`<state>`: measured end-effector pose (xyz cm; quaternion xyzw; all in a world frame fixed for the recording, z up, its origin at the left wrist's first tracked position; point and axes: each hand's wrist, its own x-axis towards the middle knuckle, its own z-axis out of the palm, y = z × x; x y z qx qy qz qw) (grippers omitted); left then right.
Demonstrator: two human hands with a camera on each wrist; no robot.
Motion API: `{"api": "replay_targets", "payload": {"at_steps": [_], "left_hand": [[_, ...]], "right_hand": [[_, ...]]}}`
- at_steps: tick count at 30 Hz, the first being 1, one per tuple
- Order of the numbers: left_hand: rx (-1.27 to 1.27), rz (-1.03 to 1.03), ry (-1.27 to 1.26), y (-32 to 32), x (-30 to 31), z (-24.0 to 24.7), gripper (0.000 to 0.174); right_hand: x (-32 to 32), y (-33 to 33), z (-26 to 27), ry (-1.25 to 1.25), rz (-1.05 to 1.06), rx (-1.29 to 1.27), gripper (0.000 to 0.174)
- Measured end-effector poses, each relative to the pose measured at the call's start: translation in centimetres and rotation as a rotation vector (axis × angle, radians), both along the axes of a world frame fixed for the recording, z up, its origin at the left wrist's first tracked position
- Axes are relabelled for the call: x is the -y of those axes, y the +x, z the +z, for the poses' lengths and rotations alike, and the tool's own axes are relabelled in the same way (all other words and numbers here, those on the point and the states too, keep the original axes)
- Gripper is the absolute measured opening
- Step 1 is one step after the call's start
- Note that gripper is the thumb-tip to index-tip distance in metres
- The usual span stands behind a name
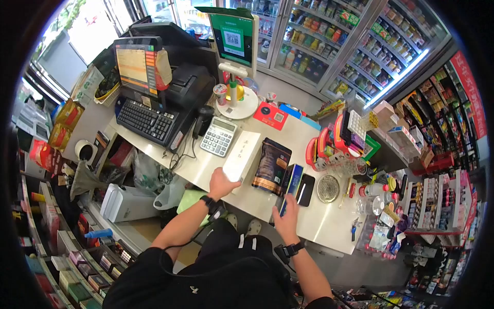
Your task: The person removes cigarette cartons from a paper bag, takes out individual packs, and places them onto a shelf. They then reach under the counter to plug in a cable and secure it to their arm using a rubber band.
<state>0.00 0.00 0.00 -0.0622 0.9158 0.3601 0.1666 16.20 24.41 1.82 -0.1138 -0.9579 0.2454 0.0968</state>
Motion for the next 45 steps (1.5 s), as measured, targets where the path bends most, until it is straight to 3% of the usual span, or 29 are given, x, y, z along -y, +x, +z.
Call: {"api": "replay_targets", "payload": {"at_steps": [2,3,5,7,11,13,15,17,21,28,30,32,35,38,41,43,45], "left_hand": [[-0.216,-0.076,0.216,3.1,-0.6,2.3,0.068],[-0.397,-0.138,0.131,1.6,2.6,4.6,0.073],[-0.532,-0.249,0.209,5.8,0.8,10.5,0.081],[-0.549,-0.469,0.179,8.3,0.6,15.1,0.074],[-0.348,-0.510,0.414,7.9,2.8,19.2,0.064],[0.012,-0.590,0.556,8.4,3.2,23.0,0.057],[-0.017,-0.617,0.486,9.2,3.0,24.0,0.059],[0.029,-0.587,0.664,9.8,2.8,24.2,0.055],[0.048,-0.643,0.647,10.6,2.4,25.1,0.054],[0.189,-0.673,0.736,11.8,1.9,21.5,0.050],[0.210,-0.679,0.719,12.2,1.9,20.5,0.049],[0.066,-0.755,0.411,11.8,2.0,19.2,0.050],[0.020,-0.709,0.650,11.8,2.3,16.8,0.044],[-0.016,-0.611,0.565,11.6,2.2,21.1,0.044],[-0.099,-0.605,0.655,11.2,2.0,21.2,0.044],[-0.139,-0.648,0.587,11.0,2.6,20.5,0.042],[-0.350,-0.708,0.625,10.7,3.3,18.2,0.036]], "right_hand": [[0.0,-0.1,1.1,-0.870,0.086,0.244,0.060],[5.0,-4.1,0.4,-0.930,0.112,0.161,0.060],[7.6,-5.2,7.0,-1.629,-0.116,0.078,0.051],[8.5,-5.8,9.4,-1.666,-0.119,-0.199,0.051],[6.5,-4.5,13.3,-1.865,0.075,-0.081,0.047],[6.8,-3.4,14.9,-1.902,0.107,-0.071,0.046],[6.6,-3.1,15.8,-1.938,0.142,-0.065,0.046],[5.8,-3.0,16.0,-1.982,0.159,0.018,0.044],[5.3,-2.4,16.4,-1.910,0.179,-0.008,0.043],[3.4,-0.6,17.2,-1.770,0.115,0.121,0.044],[3.3,-0.2,16.5,-1.687,0.214,0.130,0.046],[3.8,0.4,16.8,-1.649,0.218,0.113,0.048],[4.3,1.2,16.8,-1.628,0.217,0.093,0.050],[5.0,1.5,16.8,-1.588,0.218,0.055,0.051],[5.4,1.5,17.0,-1.528,0.244,0.050,0.051],[5.1,1.5,16.9,-1.519,0.257,0.076,0.051],[4.8,1.6,15.6,-1.714,0.218,0.186,0.053]]}}
